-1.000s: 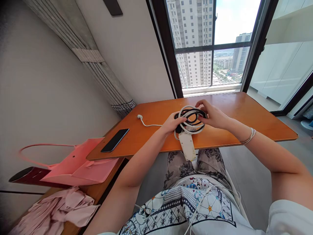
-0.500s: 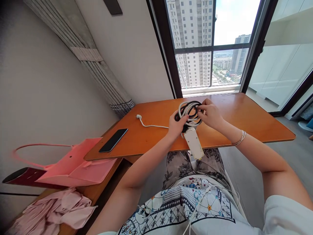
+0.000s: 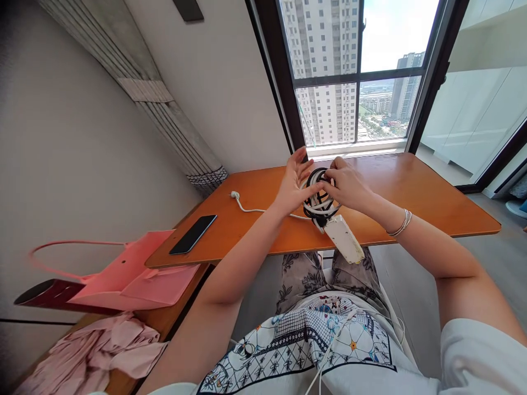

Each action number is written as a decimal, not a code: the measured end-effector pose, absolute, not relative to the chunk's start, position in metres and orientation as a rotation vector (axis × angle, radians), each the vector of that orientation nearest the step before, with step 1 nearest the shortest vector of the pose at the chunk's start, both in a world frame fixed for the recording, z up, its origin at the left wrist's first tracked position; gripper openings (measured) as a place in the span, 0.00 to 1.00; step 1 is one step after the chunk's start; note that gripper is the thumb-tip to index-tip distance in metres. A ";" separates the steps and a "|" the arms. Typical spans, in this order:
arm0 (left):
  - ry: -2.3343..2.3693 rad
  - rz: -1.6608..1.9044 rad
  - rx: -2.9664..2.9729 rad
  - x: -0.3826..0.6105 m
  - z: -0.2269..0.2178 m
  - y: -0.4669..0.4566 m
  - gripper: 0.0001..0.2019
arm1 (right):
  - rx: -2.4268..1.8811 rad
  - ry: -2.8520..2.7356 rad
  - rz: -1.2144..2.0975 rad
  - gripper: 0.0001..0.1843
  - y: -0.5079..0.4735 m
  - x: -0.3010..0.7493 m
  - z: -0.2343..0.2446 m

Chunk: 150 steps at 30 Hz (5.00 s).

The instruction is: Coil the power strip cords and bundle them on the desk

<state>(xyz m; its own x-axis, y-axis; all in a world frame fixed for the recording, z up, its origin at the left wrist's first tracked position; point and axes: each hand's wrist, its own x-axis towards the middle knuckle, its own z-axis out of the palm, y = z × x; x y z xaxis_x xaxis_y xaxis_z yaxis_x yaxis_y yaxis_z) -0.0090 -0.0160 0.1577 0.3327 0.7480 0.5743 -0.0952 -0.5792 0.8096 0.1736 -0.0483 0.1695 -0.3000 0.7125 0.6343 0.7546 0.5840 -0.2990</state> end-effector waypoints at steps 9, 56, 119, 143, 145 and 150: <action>0.236 1.192 2.093 -0.011 0.188 -0.003 0.18 | -0.996 -1.985 -0.263 0.10 -0.051 0.163 0.187; 0.171 0.511 1.758 -0.034 0.188 -0.011 0.36 | -0.752 -1.932 -0.229 0.17 -0.022 0.152 0.240; 0.562 1.311 1.847 -0.060 0.127 -0.026 0.27 | -0.746 -1.719 0.237 0.23 0.018 0.109 0.210; 0.474 1.597 1.917 -0.087 0.121 0.007 0.30 | -0.867 -1.587 1.009 0.29 -0.060 0.107 0.097; 0.433 1.580 1.910 -0.087 0.122 0.004 0.30 | -0.904 -1.615 0.956 0.31 -0.059 0.104 0.096; 0.405 1.521 1.903 -0.085 0.128 -0.001 0.31 | -0.899 -1.685 0.650 0.41 -0.046 0.101 0.093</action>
<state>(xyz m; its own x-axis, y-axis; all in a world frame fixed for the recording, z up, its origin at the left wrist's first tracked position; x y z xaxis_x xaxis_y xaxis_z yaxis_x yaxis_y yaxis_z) -0.0851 -0.0014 0.1275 0.2759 0.6084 0.7441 -0.1584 -0.7348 0.6595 0.1012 -0.0460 0.0929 -0.1477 0.8234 0.5480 0.2421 0.5673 -0.7872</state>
